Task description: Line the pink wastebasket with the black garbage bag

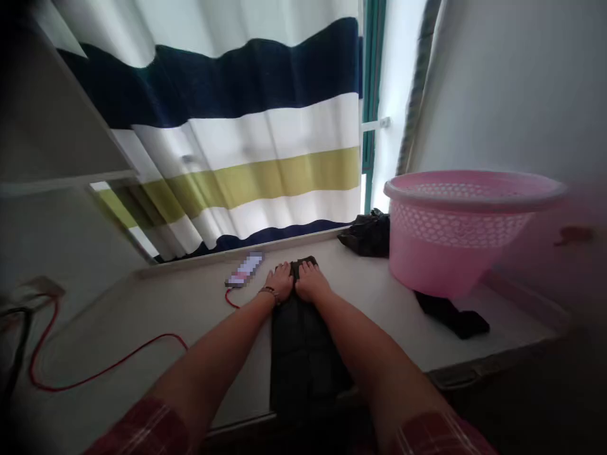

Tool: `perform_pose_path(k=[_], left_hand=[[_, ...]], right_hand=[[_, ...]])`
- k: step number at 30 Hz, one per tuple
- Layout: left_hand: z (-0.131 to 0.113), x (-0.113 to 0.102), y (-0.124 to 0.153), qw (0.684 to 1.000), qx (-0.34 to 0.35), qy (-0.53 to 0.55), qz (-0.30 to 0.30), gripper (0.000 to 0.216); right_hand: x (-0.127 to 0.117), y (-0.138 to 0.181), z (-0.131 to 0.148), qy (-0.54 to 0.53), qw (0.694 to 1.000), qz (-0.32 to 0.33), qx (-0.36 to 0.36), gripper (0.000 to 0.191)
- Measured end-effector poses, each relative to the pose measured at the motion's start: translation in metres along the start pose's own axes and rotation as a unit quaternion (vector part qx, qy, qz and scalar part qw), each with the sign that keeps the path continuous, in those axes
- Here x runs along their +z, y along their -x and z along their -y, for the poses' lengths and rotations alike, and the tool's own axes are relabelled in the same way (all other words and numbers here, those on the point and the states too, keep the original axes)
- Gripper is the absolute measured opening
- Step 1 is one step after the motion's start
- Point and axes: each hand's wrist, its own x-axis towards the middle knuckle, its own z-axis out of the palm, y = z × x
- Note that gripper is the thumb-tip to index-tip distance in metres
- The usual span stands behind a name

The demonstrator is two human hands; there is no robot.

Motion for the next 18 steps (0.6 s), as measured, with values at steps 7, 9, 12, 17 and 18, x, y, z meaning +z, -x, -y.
perform_pose_path(k=[7,9,12,17,18], left_hand=[[0.003,0.005,0.000,1.000,-0.009,0.011,0.006,0.059],[0.003,0.003,0.000,1.000,-0.010,0.016,0.007,0.060],[0.003,0.002,0.001,1.000,-0.013,0.022,0.009,0.061],[0.003,-0.001,0.003,0.999,-0.016,0.026,0.014,0.062],[0.003,-0.002,0.003,0.999,-0.016,0.026,0.015,0.062]], right_hand=[[0.002,-0.001,0.002,0.003,1.000,0.011,0.002,0.070],[0.000,0.001,0.002,0.006,1.000,0.013,0.003,0.070],[-0.002,0.002,0.004,0.008,1.000,0.015,0.004,0.070],[-0.005,0.004,0.008,0.007,1.000,0.024,0.007,0.069],[-0.007,0.005,0.009,0.007,1.000,0.024,0.008,0.069]])
